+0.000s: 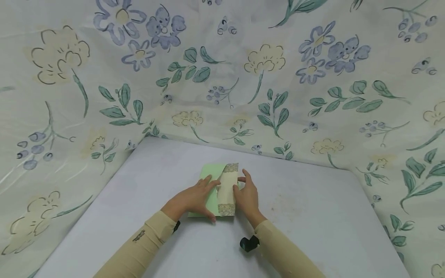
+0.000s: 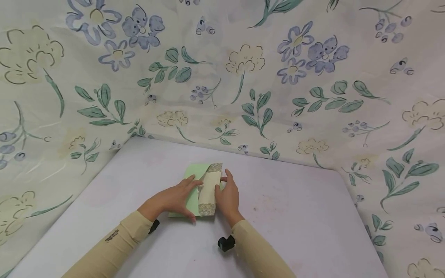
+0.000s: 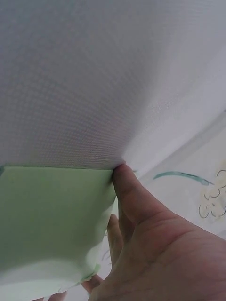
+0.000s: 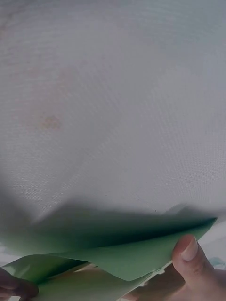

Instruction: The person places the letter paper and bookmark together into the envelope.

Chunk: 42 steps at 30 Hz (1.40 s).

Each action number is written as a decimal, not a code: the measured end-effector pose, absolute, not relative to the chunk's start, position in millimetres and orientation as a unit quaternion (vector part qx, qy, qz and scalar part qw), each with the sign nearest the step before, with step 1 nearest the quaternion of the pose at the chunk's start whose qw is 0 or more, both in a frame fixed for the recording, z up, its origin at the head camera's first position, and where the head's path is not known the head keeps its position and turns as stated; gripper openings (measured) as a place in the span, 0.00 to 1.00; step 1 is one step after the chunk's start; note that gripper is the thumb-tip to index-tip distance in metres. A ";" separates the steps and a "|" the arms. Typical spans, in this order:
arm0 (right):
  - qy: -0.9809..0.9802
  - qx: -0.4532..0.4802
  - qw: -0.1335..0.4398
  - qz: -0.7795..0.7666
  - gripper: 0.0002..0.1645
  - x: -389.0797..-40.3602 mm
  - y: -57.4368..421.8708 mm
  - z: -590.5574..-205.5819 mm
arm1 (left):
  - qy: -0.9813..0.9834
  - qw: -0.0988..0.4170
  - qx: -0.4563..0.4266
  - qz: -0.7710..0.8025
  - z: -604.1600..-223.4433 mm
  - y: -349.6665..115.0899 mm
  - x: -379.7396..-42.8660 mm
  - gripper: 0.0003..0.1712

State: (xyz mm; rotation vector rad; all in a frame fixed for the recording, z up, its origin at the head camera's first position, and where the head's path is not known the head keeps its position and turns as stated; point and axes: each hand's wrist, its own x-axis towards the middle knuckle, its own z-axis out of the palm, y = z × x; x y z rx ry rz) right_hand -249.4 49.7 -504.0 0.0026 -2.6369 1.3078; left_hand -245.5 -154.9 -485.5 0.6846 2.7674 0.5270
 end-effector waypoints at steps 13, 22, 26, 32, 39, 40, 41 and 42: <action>-0.892 -0.001 0.075 0.446 0.40 -251.8 40.7 -503.4 | 0.947 0.111 0.240 0.182 -485.8 -156.3 -246.5 0.72; -0.900 0.021 0.064 0.431 0.41 -252.7 31.8 -504.0 | 0.944 0.116 0.243 0.191 -482.5 -156.8 -244.2 0.71; -0.902 0.030 0.048 0.428 0.42 -250.8 31.9 -503.7 | 0.943 0.115 0.246 0.194 -480.8 -158.5 -243.1 0.71; -0.895 0.062 0.051 0.438 0.43 -248.2 37.5 -503.6 | 0.947 0.110 0.238 0.184 -481.8 -161.3 -244.5 0.72; -0.878 0.085 0.016 0.471 0.45 -245.4 40.4 -503.9 | 0.945 0.118 0.237 0.192 -483.5 -160.5 -245.3 0.72; -0.877 0.084 0.011 0.473 0.45 -245.2 40.2 -503.9 | 0.945 0.120 0.237 0.192 -483.4 -159.8 -244.9 0.72; -0.875 0.086 0.009 0.476 0.45 -245.0 40.0 -504.1 | 0.945 0.121 0.236 0.192 -483.4 -158.9 -244.9 0.72; -0.874 0.087 0.008 0.478 0.45 -245.2 39.6 -504.4 | 0.945 0.121 0.236 0.191 -483.3 -158.0 -244.8 0.72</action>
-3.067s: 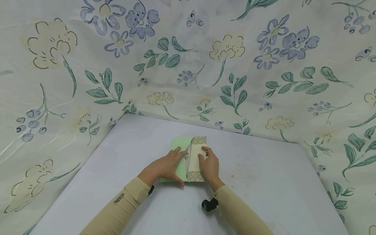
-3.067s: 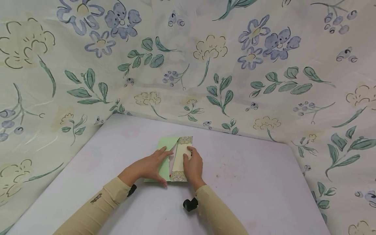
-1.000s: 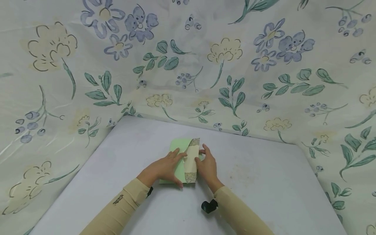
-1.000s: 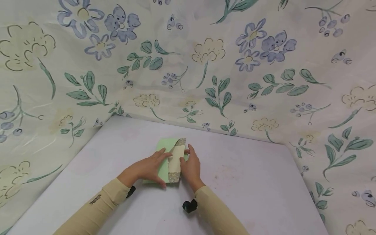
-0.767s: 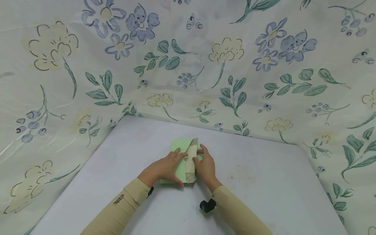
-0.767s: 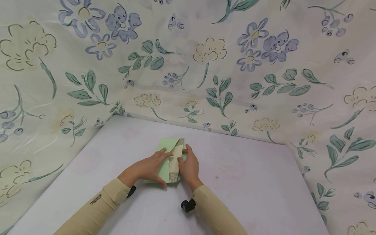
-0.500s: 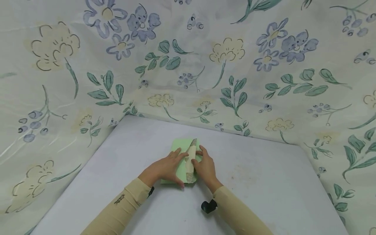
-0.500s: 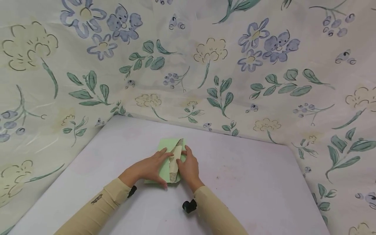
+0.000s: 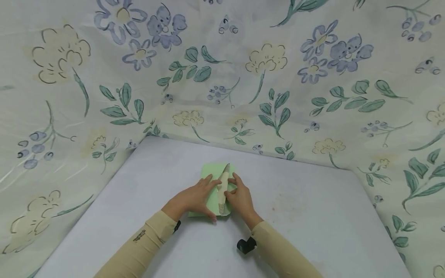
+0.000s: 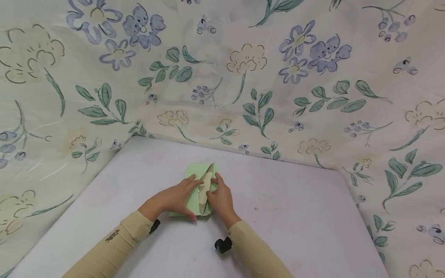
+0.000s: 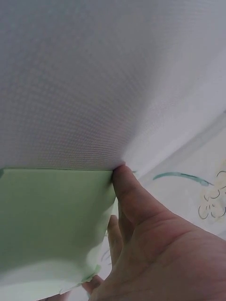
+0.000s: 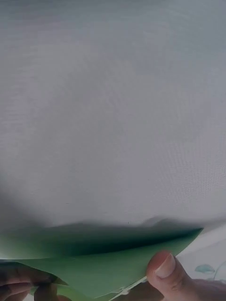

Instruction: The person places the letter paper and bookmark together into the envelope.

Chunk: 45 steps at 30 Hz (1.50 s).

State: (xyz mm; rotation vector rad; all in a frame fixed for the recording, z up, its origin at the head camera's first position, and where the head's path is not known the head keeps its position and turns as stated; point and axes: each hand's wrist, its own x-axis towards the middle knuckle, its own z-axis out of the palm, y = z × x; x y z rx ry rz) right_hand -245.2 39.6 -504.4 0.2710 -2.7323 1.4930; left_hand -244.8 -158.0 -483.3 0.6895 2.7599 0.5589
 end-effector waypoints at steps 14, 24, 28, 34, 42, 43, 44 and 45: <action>-0.880 0.100 0.010 0.463 0.47 -248.2 34.9 -511.4 | 0.942 0.115 0.250 0.192 -479.4 -148.5 -243.4 0.71; -0.883 0.090 0.026 0.460 0.44 -246.6 38.1 -511.2 | 0.942 0.118 0.251 0.187 -482.7 -149.0 -244.2 0.72; -0.884 0.085 0.033 0.459 0.43 -245.8 42.4 -510.1 | 0.945 0.121 0.245 0.181 -485.3 -150.8 -244.9 0.73; -0.882 0.076 0.037 0.463 0.42 -246.7 49.1 -512.5 | 0.946 0.118 0.243 0.181 -485.6 -153.3 -245.1 0.73; -0.886 0.061 0.043 0.457 0.41 -245.8 56.4 -513.9 | 0.947 0.116 0.242 0.175 -486.5 -155.0 -245.8 0.72; -0.887 0.060 0.045 0.456 0.41 -245.8 57.5 -514.1 | 0.947 0.115 0.242 0.175 -486.3 -155.2 -245.9 0.72; -0.886 0.061 0.046 0.457 0.41 -245.6 58.6 -514.2 | 0.948 0.115 0.242 0.174 -486.1 -155.3 -245.9 0.72; -0.886 0.059 0.048 0.457 0.41 -245.4 59.7 -514.2 | 0.948 0.114 0.241 0.174 -485.8 -155.4 -245.9 0.72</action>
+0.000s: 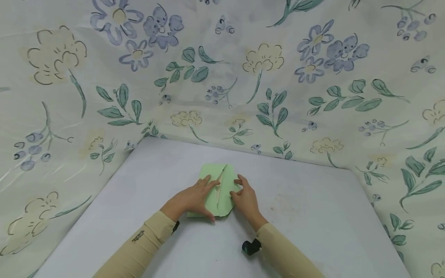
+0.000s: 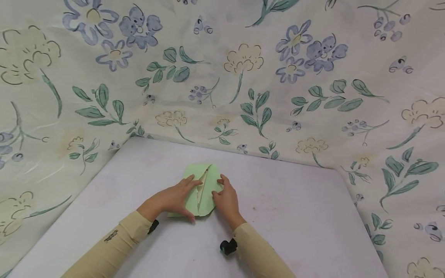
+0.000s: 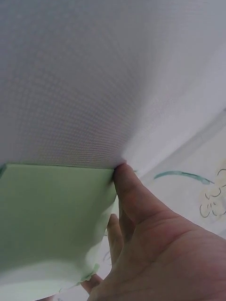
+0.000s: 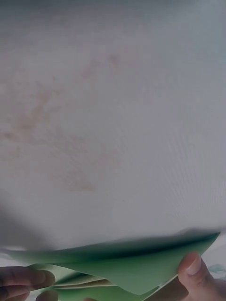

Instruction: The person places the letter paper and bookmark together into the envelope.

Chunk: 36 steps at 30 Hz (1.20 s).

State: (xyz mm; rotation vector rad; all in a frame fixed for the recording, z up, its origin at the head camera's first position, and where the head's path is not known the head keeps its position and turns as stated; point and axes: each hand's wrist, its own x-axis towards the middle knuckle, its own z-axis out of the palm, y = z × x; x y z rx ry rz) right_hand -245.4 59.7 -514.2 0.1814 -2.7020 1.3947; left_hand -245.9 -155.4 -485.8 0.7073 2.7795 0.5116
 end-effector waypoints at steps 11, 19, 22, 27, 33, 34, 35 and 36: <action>-0.894 0.028 0.056 0.444 0.39 -243.8 70.5 -513.9 | 0.949 0.115 0.239 0.172 -484.7 -157.0 -244.0 0.73; -0.896 0.015 0.057 0.440 0.39 -242.9 70.7 -516.4 | 0.951 0.113 0.240 0.162 -485.7 -158.3 -240.5 0.75; -0.895 0.015 0.055 0.442 0.40 -242.4 69.9 -517.0 | 0.951 0.111 0.240 0.160 -486.8 -158.7 -239.6 0.78; -0.895 0.015 0.055 0.443 0.39 -243.1 69.3 -518.5 | 0.953 0.103 0.237 0.157 -489.0 -158.2 -238.1 0.80; -0.897 0.017 0.059 0.437 0.37 -243.0 70.9 -523.7 | 0.959 0.104 0.219 0.149 -491.8 -156.9 -235.9 0.78; -0.897 0.018 0.058 0.437 0.36 -242.8 71.5 -524.2 | 0.960 0.102 0.216 0.149 -492.2 -157.0 -235.7 0.78; -0.898 0.019 0.057 0.436 0.35 -242.7 72.4 -524.6 | 0.960 0.102 0.213 0.150 -492.5 -157.2 -235.5 0.77; -0.899 0.020 0.054 0.434 0.35 -242.5 73.7 -524.8 | 0.961 0.101 0.210 0.149 -492.9 -157.7 -235.4 0.76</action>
